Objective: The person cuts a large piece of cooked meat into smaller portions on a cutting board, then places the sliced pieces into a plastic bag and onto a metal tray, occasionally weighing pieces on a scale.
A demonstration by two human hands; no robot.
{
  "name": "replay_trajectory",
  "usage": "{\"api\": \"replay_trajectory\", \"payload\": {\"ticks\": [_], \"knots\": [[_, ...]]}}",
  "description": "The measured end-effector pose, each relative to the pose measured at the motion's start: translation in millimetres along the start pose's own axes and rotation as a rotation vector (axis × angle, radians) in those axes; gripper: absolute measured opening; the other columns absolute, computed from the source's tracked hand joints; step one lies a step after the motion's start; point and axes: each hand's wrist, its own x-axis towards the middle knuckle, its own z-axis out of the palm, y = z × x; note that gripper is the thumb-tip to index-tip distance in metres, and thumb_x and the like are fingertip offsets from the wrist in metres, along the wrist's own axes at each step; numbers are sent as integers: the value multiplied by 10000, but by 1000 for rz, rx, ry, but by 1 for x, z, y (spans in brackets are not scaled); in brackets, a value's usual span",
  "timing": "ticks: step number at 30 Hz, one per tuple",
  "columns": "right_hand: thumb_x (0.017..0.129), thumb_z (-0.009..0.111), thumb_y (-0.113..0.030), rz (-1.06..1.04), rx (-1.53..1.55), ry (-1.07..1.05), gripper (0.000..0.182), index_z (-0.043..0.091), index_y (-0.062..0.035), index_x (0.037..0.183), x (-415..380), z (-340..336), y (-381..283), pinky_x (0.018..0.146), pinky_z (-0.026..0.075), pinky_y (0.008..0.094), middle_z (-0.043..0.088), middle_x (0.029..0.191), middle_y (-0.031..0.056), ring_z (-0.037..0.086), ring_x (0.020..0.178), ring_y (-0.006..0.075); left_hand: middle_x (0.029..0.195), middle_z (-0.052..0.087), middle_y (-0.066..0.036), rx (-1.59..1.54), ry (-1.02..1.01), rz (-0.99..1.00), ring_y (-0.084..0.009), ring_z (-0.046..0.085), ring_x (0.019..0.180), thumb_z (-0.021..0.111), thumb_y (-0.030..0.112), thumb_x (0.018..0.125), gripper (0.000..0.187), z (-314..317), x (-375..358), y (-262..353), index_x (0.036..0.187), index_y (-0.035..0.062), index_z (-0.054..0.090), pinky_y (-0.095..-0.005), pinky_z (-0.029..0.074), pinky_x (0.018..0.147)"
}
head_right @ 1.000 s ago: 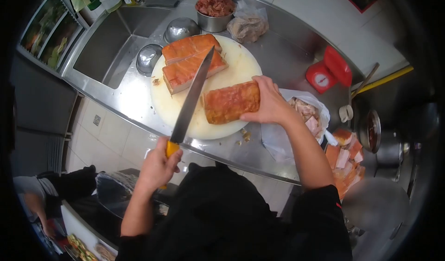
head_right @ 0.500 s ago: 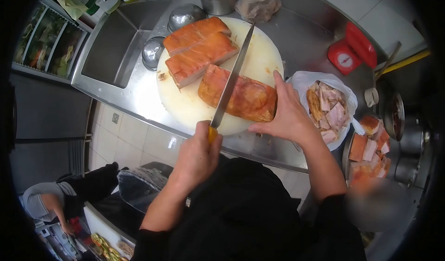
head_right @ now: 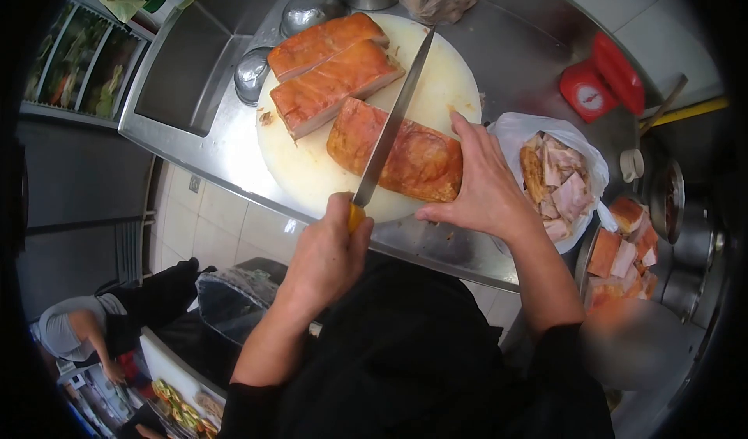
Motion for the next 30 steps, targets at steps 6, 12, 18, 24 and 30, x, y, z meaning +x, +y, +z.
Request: {"api": "replay_trajectory", "payload": {"ticks": [6,12,18,24,30], "knots": [[590,950,-384,-98,-159,16,1206,310,32,1525,13,7,-14,1147,391,472,449,1446,249,454,1346,433,823,665,-327,41,-29,-57,-544,646,822,619,163,989,306,-2,1,6,1172,-2,437,-596,503,714],[666,873,-285,-55,-169,2,980,379,34,1450,18,16,-20,1086,457,455,484,1365,228,522,1277,420,764,653,-308,136,-97,-128,-537,646,773,633,184,990,304,-10,-10,12,1139,10,433,-585,514,676],[679,856,-255,-35,-146,-30,872,429,14,1390,23,14,-21,1069,466,456,521,1316,198,536,1245,410,746,670,-286,264,-265,-300,-507,664,733,579,232,1025,278,-46,-91,11,1105,14,427,-591,525,665],[659,862,-231,-90,-114,-54,817,467,-1,1336,29,12,-16,1056,461,447,557,1251,182,545,1187,389,783,687,-280,306,-306,-331,-497,678,765,535,259,1047,273,-45,-65,27,1095,14,425,-588,527,676],[632,869,-218,-148,-119,-12,832,473,8,1328,31,19,-7,1022,468,455,568,1207,189,553,1145,384,804,688,-298,313,-291,-351,-513,675,807,541,225,1033,269,-17,-22,24,1121,4,415,-596,524,716]]}}
